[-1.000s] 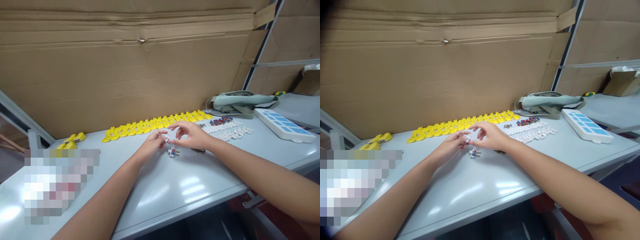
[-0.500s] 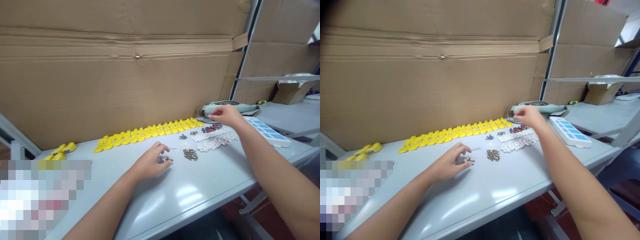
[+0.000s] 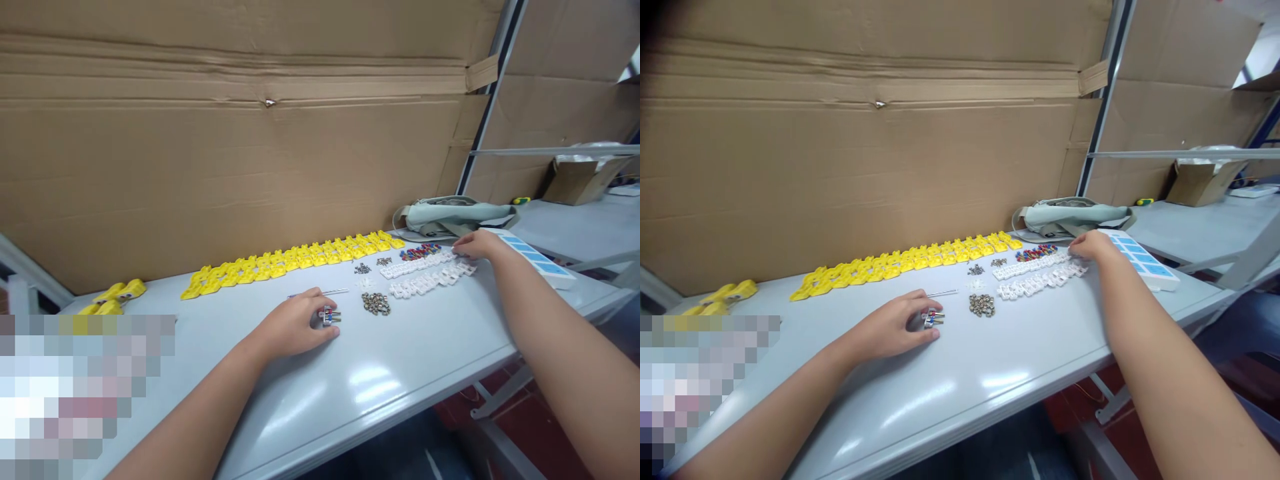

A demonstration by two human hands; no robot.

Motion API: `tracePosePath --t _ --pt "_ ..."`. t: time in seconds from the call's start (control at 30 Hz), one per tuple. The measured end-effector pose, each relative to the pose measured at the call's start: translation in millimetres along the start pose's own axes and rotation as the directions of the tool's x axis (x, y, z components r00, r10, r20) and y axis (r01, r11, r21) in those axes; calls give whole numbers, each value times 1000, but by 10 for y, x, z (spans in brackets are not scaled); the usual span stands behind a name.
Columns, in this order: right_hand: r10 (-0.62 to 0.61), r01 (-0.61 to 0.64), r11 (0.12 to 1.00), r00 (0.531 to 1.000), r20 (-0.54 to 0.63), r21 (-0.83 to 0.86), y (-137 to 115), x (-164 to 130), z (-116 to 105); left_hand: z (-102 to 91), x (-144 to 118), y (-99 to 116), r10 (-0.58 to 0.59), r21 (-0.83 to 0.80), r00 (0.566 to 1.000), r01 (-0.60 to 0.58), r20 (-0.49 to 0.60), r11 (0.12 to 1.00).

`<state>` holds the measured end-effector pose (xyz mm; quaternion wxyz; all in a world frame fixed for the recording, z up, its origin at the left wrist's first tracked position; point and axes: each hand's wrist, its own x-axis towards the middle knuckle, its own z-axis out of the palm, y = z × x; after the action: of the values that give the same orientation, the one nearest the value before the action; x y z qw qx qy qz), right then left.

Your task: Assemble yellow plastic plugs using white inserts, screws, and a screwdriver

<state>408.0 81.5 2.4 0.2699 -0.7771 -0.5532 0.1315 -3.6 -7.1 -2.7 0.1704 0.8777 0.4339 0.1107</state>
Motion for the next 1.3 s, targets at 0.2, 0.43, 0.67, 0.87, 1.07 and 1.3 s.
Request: tracePosePath --t 0.2,0.43,0.67,0.87,1.07,1.3 --pt "-1 3 999 999 48 -44 9 0 40 9 8 -11 -1 7 1000 1 17 1000" --pt "41 -32 986 998 50 -163 -12 44 110 1 20 -1 -5 3 1000 5 28 1000" --pt "-161 117 956 976 -147 -270 -509 -278 148 35 20 -47 -14 -138 1000 15 3 990" --pt "-740 753 657 633 228 44 -1412 -1147 485 1 28 -87 -90 -298 995 100 48 949" --pt "-648 810 586 470 600 -2 -1815 -1599 759 -49 29 -117 -120 -327 990 139 80 935" --pt "-747 794 559 355 562 241 -1705 -1378 1046 -65 35 -126 -118 -195 992 125 44 973"
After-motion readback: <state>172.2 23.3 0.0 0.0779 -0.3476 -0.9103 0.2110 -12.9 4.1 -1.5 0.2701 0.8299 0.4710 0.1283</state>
